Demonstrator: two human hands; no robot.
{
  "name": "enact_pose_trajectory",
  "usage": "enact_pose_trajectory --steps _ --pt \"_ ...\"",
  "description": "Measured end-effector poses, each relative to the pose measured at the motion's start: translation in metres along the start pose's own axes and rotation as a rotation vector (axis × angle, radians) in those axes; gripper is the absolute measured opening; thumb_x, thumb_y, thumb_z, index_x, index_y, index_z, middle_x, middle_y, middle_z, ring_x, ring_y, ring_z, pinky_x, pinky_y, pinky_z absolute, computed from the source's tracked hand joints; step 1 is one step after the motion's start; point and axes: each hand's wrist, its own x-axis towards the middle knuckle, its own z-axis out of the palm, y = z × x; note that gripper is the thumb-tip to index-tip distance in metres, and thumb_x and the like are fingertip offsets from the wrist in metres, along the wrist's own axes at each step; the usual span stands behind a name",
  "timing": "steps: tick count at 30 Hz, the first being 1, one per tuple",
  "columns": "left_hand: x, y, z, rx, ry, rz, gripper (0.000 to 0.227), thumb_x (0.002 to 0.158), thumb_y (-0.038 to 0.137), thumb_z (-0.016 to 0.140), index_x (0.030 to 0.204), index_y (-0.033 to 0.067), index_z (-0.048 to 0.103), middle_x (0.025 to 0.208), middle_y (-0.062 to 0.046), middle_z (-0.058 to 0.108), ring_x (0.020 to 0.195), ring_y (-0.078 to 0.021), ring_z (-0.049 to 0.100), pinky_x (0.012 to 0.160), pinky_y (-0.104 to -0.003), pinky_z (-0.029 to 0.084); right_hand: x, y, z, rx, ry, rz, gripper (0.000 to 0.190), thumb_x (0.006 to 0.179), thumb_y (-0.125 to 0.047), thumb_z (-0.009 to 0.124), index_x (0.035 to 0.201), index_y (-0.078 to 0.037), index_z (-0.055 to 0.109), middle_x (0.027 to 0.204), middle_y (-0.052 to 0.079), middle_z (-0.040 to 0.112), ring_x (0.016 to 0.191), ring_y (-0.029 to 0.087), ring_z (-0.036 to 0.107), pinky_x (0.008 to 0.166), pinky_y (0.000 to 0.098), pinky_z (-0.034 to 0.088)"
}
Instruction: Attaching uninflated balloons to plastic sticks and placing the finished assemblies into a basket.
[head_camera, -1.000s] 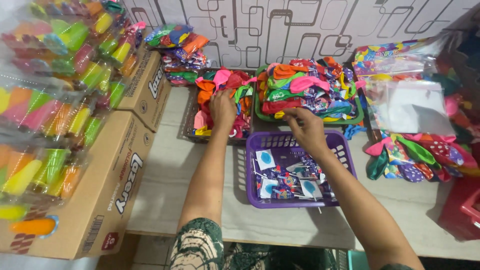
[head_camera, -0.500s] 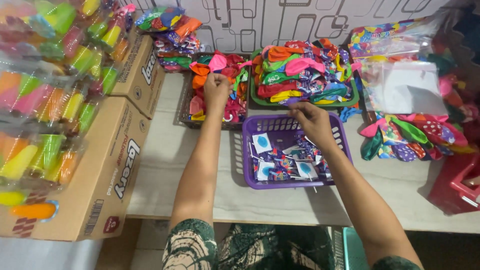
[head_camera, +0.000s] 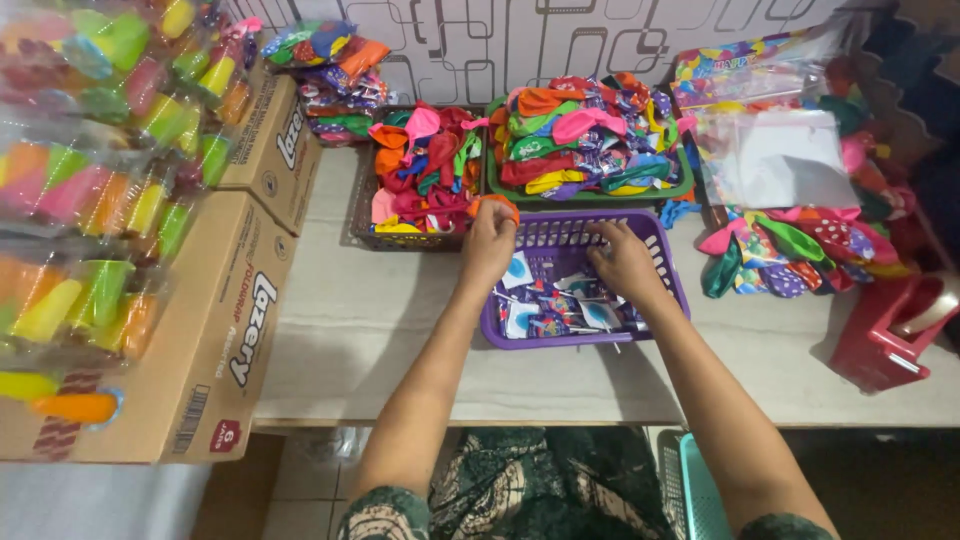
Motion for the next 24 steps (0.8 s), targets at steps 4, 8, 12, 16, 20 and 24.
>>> enact_pose_trajectory --steps 4,8,12,16,20,24 --pt "0.004 0.017 0.010 0.015 0.010 0.002 0.022 0.093 0.026 0.050 0.113 0.0185 0.057 0.121 -0.015 0.071 0.125 -0.0381 0.062 0.107 -0.051 0.046 0.014 0.016 0.014 0.044 0.010 -0.020 0.041 0.091 -0.017 0.069 0.132 -0.020 0.068 0.126 0.018 0.066 0.118 0.045 0.064 0.101 0.0577 0.050" --pt "0.016 0.002 0.032 -0.087 0.156 0.089 0.019 0.088 0.021 0.057 0.106 0.0162 0.062 0.106 -0.015 0.073 0.109 -0.0362 0.069 0.095 -0.045 0.052 0.013 0.016 0.011 0.040 0.002 -0.016 0.032 0.096 -0.018 0.065 0.127 -0.022 0.070 0.127 0.013 0.067 0.121 0.041 0.063 0.099 0.0564 0.051" --pt "0.000 0.005 0.051 -0.364 0.110 0.031 0.019 0.081 0.012 0.061 0.100 0.0108 0.063 0.091 -0.012 0.077 0.081 -0.0207 0.077 0.076 -0.030 0.058 0.001 0.004 0.016 -0.256 -0.108 -0.089 0.022 0.090 -0.025 0.071 0.109 -0.023 0.080 0.110 0.009 0.075 0.110 0.036 0.069 0.092 0.0517 0.058" --pt "0.000 -0.008 0.062 -0.308 0.002 0.002 0.028 0.082 0.012 0.061 0.109 0.0171 0.062 0.094 -0.007 0.079 0.080 -0.0163 0.078 0.076 -0.029 0.059 0.009 0.024 0.034 -0.326 -0.119 -0.120 0.029 0.080 -0.031 0.078 0.108 -0.026 0.081 0.114 0.008 0.073 0.109 0.038 0.069 0.091 0.0540 0.058" --pt "0.000 -0.008 0.059 -0.420 -0.008 -0.052 0.029 0.088 0.001 0.052 0.109 0.0114 0.068 0.095 -0.017 0.076 0.084 -0.0199 0.077 0.072 -0.027 0.061 0.024 0.042 0.048 -0.427 -0.117 -0.109 0.023 0.084 -0.033 0.073 0.104 -0.024 0.079 0.108 0.008 0.073 0.101 0.035 0.072 0.085 0.0480 0.061" --pt "0.003 -0.021 0.060 -0.381 0.017 -0.064 0.025 0.086 0.005 0.055 0.103 0.0116 0.073 0.097 -0.014 0.077 0.086 -0.0171 0.077 0.068 -0.025 0.061 0.024 0.045 0.059 -0.433 -0.113 -0.128 0.024 0.088 -0.032 0.071 0.108 -0.019 0.076 0.107 0.013 0.072 0.100 0.038 0.072 0.082 0.0480 0.060"
